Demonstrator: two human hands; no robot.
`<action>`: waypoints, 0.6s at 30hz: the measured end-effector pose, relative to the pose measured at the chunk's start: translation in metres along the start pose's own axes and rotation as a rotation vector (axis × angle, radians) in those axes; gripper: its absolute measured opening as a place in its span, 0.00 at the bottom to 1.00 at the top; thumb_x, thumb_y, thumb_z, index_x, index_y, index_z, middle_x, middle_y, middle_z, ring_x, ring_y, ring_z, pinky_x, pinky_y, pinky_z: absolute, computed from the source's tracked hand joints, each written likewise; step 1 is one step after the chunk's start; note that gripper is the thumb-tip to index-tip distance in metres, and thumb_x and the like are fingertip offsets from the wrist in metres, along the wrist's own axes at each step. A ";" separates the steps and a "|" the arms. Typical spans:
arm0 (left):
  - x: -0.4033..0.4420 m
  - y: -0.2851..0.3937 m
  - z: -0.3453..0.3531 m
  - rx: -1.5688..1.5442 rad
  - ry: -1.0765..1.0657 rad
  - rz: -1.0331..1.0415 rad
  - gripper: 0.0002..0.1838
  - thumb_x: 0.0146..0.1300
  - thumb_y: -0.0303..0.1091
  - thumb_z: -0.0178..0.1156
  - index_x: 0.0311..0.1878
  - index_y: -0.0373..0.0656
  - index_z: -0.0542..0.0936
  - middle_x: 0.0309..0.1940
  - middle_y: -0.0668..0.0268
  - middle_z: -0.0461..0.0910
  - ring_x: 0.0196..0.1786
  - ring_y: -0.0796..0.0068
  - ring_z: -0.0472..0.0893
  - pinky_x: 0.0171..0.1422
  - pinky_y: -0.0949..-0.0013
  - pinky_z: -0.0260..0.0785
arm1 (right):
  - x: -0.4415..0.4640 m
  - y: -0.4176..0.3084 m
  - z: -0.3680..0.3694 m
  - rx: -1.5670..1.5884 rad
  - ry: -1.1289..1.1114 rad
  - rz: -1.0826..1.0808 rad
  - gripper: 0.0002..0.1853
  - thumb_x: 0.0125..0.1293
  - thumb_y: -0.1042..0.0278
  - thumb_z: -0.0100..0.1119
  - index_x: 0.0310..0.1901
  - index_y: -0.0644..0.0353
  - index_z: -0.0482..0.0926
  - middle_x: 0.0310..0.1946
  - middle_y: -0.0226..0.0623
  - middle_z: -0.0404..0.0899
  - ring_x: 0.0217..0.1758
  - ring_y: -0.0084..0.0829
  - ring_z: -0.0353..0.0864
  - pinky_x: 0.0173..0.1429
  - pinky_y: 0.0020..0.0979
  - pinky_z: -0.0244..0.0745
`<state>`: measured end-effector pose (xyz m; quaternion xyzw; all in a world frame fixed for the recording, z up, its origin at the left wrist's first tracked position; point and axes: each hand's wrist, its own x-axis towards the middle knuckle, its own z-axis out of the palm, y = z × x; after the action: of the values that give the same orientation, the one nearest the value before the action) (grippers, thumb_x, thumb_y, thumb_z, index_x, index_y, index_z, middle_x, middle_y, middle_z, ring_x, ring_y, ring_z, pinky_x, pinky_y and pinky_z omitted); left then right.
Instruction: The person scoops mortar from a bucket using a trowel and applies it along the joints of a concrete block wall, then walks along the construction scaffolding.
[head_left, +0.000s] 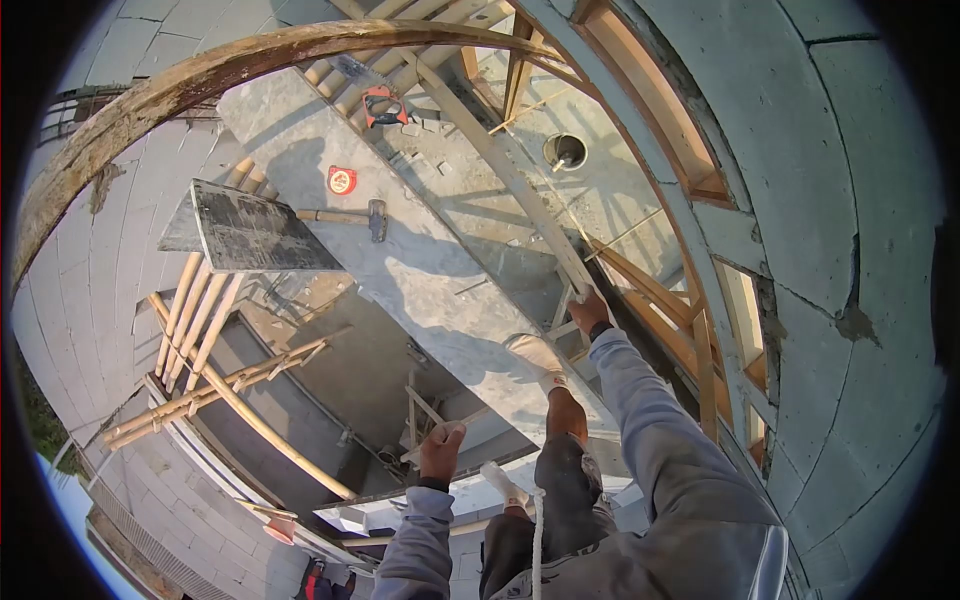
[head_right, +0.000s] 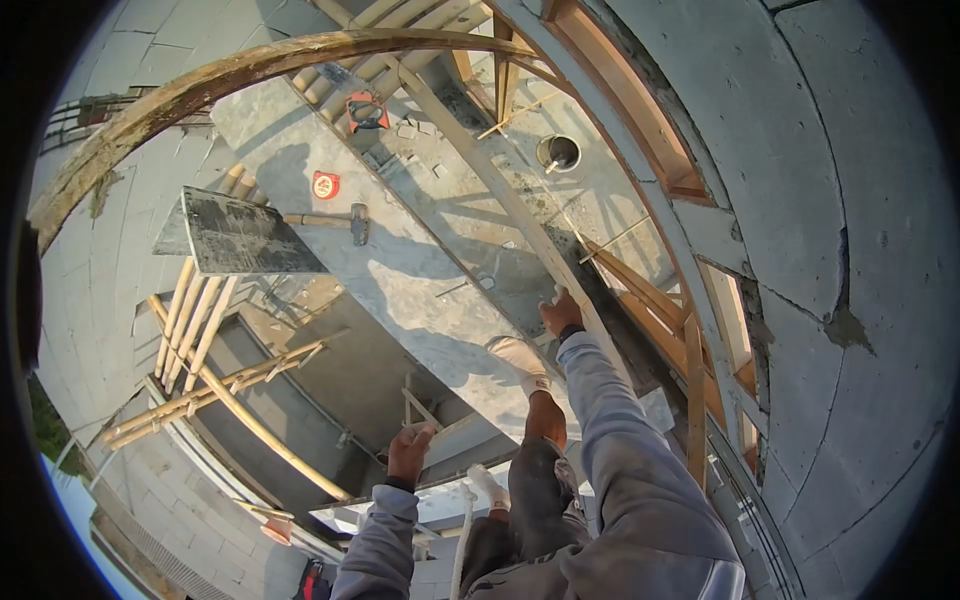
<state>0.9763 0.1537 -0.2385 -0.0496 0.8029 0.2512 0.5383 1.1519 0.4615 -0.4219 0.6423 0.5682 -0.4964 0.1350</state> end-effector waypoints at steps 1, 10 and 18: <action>-0.012 0.007 -0.003 -0.028 0.009 0.031 0.16 0.58 0.41 0.60 0.38 0.35 0.80 0.29 0.67 0.80 0.35 0.80 0.76 0.42 0.74 0.68 | -0.030 0.000 0.006 -0.099 -0.054 0.008 0.35 0.50 0.60 0.56 0.60 0.65 0.63 0.51 0.57 0.73 0.55 0.49 0.73 0.59 0.38 0.68; -0.126 0.033 -0.062 -0.303 0.198 0.131 0.17 0.56 0.42 0.60 0.40 0.36 0.80 0.30 0.66 0.81 0.31 0.78 0.77 0.38 0.71 0.70 | -0.187 -0.053 -0.007 -0.642 -0.389 -0.244 0.27 0.48 0.53 0.57 0.44 0.70 0.77 0.44 0.61 0.76 0.51 0.52 0.75 0.57 0.42 0.69; -0.144 -0.117 -0.078 -0.264 0.388 0.117 0.22 0.51 0.50 0.60 0.37 0.37 0.81 0.30 0.57 0.82 0.35 0.69 0.80 0.42 0.67 0.70 | -0.251 -0.181 -0.060 -0.783 -0.084 -0.577 0.22 0.51 0.57 0.54 0.39 0.69 0.77 0.38 0.58 0.78 0.44 0.51 0.79 0.49 0.42 0.74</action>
<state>1.0116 -0.0111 -0.1287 -0.1203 0.8530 0.3707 0.3472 1.0590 0.4138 -0.1247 0.3390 0.8610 -0.2883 0.2462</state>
